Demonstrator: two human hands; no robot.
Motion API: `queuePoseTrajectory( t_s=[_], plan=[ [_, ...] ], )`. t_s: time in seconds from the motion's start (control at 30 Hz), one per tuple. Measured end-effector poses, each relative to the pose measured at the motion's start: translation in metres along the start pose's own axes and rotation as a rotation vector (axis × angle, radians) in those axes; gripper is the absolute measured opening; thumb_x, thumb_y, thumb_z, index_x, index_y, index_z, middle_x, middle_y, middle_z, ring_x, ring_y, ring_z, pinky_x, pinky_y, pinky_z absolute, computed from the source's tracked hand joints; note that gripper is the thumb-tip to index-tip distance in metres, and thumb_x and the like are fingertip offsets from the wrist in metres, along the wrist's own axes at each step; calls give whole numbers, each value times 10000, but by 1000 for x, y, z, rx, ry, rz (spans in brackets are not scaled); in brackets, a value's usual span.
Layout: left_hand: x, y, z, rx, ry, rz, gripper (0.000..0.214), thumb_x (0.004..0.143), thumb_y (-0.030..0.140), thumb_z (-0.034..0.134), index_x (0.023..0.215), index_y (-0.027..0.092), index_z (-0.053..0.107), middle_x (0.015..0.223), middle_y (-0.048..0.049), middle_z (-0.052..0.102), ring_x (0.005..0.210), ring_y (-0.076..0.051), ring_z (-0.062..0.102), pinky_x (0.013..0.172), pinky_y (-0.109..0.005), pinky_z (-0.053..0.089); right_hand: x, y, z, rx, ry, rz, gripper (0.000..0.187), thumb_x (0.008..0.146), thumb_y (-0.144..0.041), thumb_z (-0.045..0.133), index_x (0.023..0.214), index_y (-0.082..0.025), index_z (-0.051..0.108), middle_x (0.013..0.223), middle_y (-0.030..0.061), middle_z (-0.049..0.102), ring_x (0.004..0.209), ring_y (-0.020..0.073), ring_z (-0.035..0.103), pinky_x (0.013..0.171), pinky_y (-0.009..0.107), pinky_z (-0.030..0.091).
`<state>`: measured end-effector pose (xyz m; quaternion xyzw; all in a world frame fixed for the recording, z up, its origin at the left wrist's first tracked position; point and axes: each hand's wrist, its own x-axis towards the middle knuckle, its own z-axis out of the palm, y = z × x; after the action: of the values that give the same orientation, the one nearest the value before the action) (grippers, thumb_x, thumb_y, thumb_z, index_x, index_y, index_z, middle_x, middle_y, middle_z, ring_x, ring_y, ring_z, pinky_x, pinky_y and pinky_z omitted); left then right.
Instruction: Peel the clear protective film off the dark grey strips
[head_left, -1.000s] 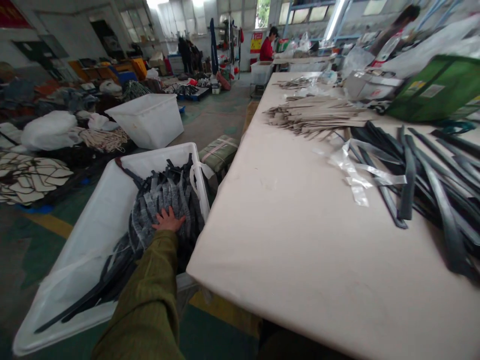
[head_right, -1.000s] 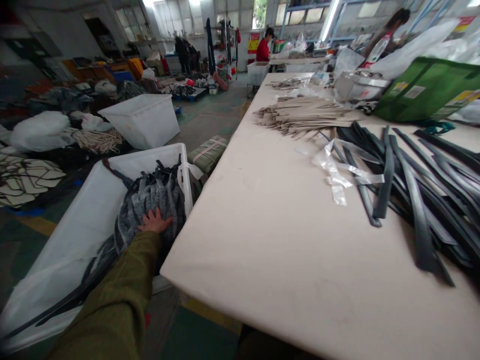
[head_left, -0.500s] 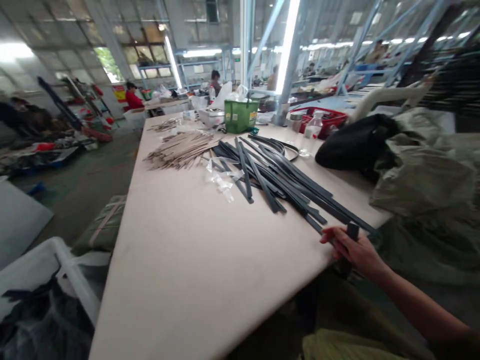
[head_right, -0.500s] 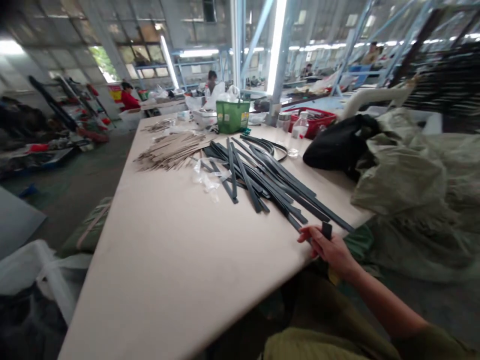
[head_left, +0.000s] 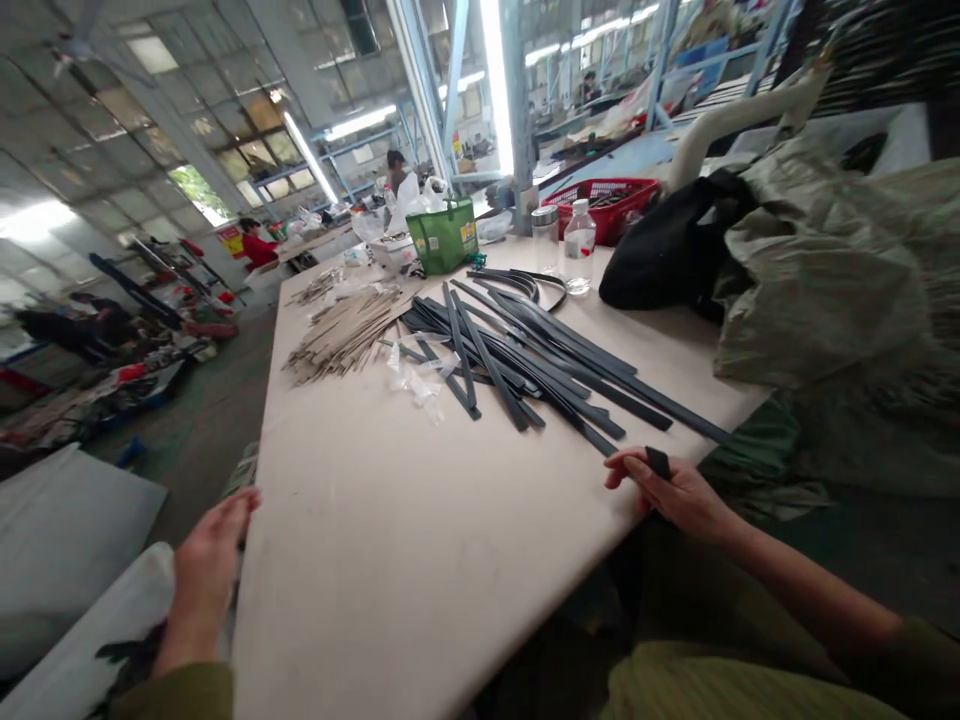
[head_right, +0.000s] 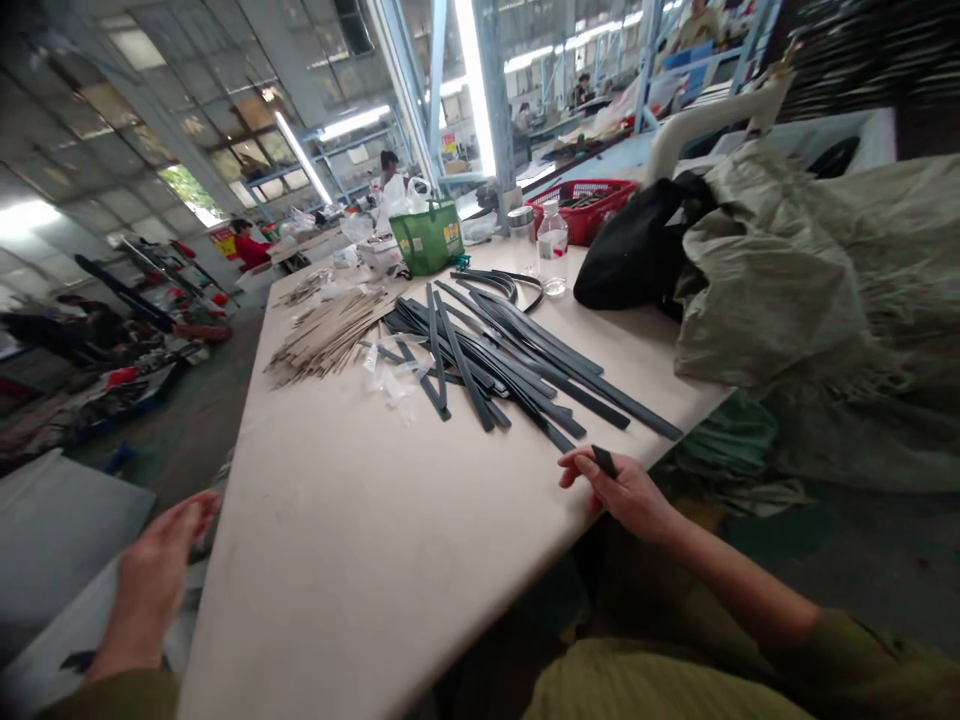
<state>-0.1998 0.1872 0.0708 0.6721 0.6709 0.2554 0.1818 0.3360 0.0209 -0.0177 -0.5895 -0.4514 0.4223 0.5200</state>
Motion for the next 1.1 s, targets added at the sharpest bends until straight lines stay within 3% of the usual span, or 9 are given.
queuePoseTrajectory(
  t_s=[0.1,0.23,0.33,0.43,0.6,0.73,0.87,0.93,1.1],
  plan=[
    [43,60,73,64,-113,174,527,879,562,412,1193,201,633,1184,-93,699,1120,-285,638,1012,-451,489,-1,3,-2,5,-38,-17,506,882,-662,541,946,-181,686,809,56,705,463,110,512,441,248,472],
    [72,127,176,244,-197,368,365,809,369,614,1113,179,684,1361,-126,592,1259,-278,526,1057,-385,415,-2,4,-2,32,-67,-26,513,903,-657,504,955,-173,668,802,54,705,493,115,535,458,238,464],
    [70,150,212,345,-172,408,176,830,271,594,906,179,724,1154,-142,692,1101,-281,603,999,-401,412,-2,6,-4,77,-90,7,527,889,-670,509,955,-168,650,799,47,700,481,107,528,444,228,457],
    [57,156,209,396,-153,444,199,860,222,553,756,183,718,908,-111,733,899,-257,650,913,-387,431,-1,11,-9,141,-121,47,555,867,-693,512,963,-161,637,808,44,691,451,89,497,424,219,451],
    [1,161,179,366,-39,558,202,916,303,554,952,231,740,1076,-75,733,1001,-229,648,981,-357,396,0,11,-7,209,-184,183,571,836,-695,534,963,-147,632,758,38,685,400,72,439,374,206,426],
    [-71,170,176,230,194,798,176,912,283,592,1007,238,733,1049,-81,745,969,-227,672,1065,-416,336,5,-15,16,99,-432,238,574,860,-653,517,960,-115,690,630,31,677,425,101,466,371,199,430],
    [-127,180,185,122,222,853,208,868,200,649,1051,261,726,1087,-82,741,1006,-230,676,1097,-438,302,24,-45,48,16,-677,264,595,901,-617,492,1015,-79,719,524,13,629,465,123,496,395,191,446],
    [-143,182,190,89,214,853,251,847,180,673,1074,272,725,1103,-83,738,1032,-237,671,1104,-442,294,34,-52,62,-24,-723,274,534,923,-561,496,943,-81,728,508,9,609,500,127,522,412,180,444],
    [-169,181,194,-6,188,791,278,833,212,698,1100,285,721,1125,-75,729,1055,-236,661,1107,-434,305,41,-54,78,-102,-707,228,147,832,-240,648,771,-121,710,499,-49,565,459,83,483,397,152,364]
  ],
)
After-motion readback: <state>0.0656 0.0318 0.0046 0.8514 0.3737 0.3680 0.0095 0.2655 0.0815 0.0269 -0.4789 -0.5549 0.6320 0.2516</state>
